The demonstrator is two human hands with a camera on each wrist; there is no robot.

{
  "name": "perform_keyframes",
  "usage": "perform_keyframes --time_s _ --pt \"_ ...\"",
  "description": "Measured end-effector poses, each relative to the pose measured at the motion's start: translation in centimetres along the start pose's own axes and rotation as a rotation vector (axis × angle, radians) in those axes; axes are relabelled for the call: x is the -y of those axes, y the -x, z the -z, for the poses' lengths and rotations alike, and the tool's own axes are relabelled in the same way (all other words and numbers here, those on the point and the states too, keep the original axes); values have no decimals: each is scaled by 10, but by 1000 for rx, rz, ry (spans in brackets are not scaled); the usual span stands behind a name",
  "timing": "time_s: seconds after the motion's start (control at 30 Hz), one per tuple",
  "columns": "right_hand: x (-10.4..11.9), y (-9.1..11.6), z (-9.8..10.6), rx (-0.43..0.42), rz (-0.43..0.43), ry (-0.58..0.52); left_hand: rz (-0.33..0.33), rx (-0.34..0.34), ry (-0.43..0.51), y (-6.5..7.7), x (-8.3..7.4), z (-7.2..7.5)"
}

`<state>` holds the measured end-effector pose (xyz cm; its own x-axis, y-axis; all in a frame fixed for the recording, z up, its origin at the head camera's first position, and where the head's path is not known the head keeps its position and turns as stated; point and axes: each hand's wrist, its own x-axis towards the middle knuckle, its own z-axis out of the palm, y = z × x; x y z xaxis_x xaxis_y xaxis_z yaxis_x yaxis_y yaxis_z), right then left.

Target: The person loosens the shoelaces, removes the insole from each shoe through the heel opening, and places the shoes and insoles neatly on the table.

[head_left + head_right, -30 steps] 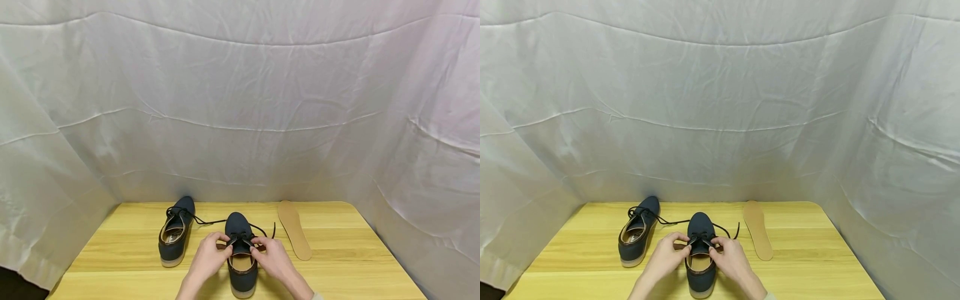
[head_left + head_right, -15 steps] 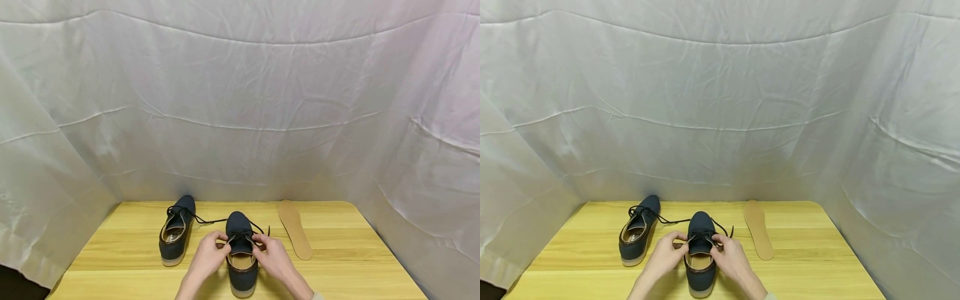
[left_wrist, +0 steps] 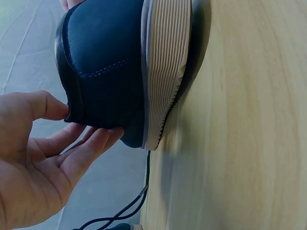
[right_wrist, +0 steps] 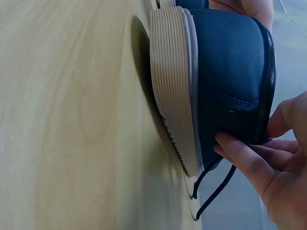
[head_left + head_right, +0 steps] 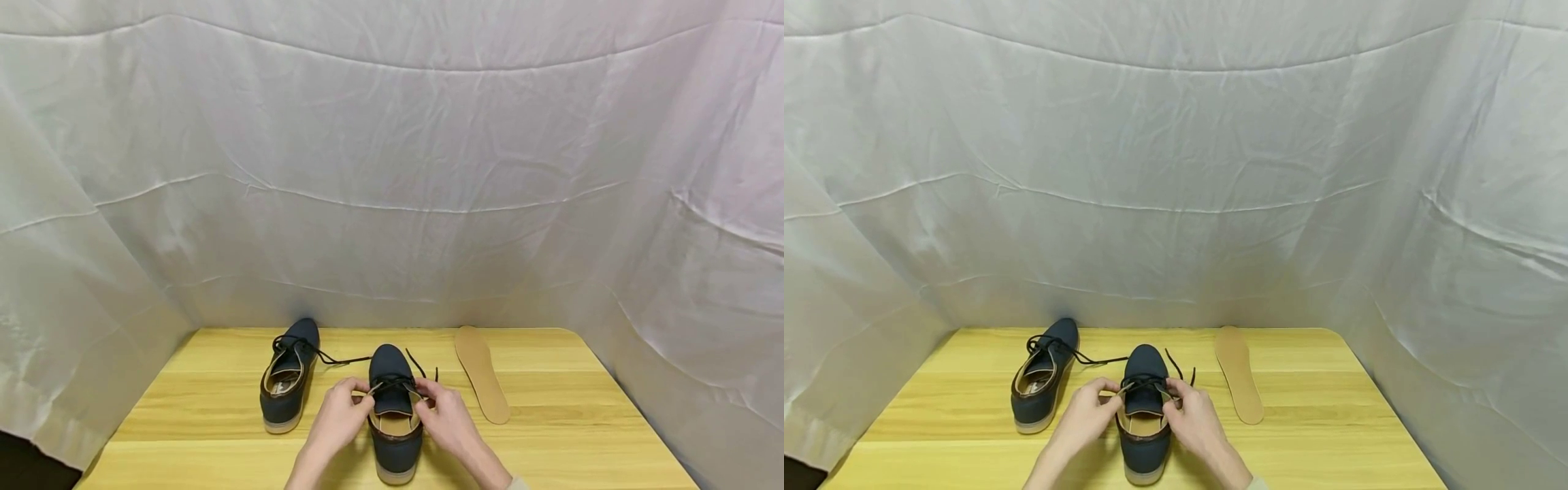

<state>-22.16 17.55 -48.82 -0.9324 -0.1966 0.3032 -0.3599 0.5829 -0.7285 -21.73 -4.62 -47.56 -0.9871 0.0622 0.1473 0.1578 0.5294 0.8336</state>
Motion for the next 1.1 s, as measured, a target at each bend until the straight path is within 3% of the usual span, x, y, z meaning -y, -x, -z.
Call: perform_keyframes --time_s 0.2,0.47,0.87,1.1 --pt "0 0 -1 -5 -2 3 28 38 23 -3 2 1" --pt "0 -1 -1 6 -27 -14 18 56 39 -3 2 2" --pt "4 2 4 75 -80 -78 -27 84 54 1 4 3" --pt "12 3 9 146 -124 -46 -30 77 -1 0 2 3"
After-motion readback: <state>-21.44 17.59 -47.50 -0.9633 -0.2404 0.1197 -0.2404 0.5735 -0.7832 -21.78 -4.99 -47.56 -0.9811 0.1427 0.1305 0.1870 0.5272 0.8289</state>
